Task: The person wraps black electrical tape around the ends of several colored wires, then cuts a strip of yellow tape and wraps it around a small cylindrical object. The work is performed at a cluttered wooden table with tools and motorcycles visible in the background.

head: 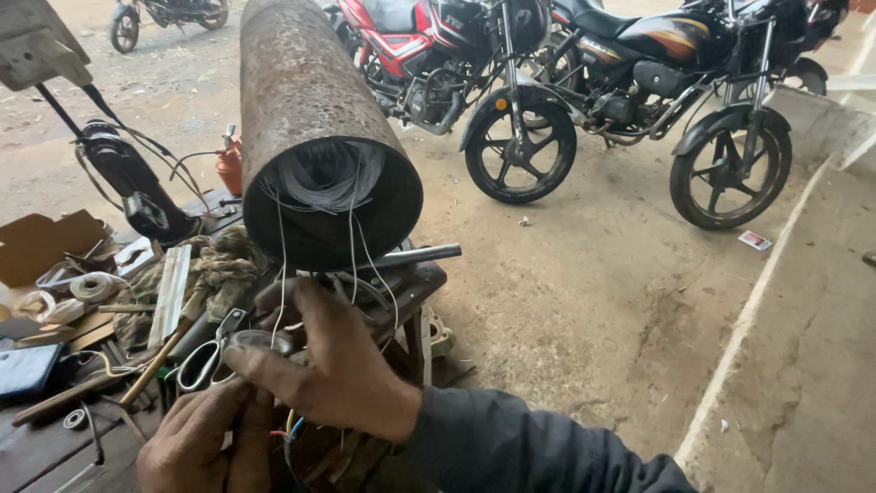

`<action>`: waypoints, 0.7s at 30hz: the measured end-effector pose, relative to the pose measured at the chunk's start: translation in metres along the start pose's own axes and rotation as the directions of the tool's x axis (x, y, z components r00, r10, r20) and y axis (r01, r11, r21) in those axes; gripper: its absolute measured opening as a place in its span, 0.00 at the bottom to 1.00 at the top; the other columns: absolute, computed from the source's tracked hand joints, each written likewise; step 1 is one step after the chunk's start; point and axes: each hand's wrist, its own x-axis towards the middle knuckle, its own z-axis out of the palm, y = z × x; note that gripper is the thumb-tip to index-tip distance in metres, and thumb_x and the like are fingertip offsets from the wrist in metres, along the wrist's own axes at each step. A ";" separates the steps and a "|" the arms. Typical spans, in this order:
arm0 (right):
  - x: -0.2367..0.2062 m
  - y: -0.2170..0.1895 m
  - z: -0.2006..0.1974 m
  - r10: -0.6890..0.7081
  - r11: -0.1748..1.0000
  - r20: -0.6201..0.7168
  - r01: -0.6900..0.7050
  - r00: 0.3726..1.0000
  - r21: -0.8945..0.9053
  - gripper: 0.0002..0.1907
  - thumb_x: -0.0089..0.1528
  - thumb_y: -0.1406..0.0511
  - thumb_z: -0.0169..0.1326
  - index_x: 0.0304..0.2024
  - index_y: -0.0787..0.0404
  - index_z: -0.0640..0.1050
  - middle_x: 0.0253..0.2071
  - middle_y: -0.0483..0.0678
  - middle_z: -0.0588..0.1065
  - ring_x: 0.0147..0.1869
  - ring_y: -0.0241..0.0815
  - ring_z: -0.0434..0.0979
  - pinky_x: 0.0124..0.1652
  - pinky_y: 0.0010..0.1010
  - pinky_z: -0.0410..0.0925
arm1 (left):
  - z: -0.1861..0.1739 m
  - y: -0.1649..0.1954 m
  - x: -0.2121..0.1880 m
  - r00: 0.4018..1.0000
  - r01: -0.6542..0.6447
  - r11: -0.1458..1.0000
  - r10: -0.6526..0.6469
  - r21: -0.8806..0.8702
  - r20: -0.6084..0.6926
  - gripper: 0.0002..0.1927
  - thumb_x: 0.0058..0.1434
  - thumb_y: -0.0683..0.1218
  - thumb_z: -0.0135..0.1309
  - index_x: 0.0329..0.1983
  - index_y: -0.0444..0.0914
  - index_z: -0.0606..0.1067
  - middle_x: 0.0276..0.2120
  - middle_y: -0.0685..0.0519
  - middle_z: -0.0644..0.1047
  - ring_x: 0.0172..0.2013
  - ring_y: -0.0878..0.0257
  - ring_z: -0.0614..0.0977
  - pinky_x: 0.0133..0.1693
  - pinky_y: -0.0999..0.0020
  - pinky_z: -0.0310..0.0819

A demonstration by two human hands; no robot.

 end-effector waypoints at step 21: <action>0.007 0.021 -0.046 0.247 0.943 0.428 -0.317 0.870 0.099 0.14 0.69 0.61 0.58 0.48 0.66 0.82 0.42 0.47 0.80 0.47 0.35 0.78 0.49 0.30 0.72 | 0.012 -0.041 0.013 0.975 -0.223 0.942 0.218 0.251 0.047 0.11 0.58 0.45 0.64 0.42 0.36 0.83 0.30 0.43 0.82 0.39 0.51 0.85 0.53 0.54 0.79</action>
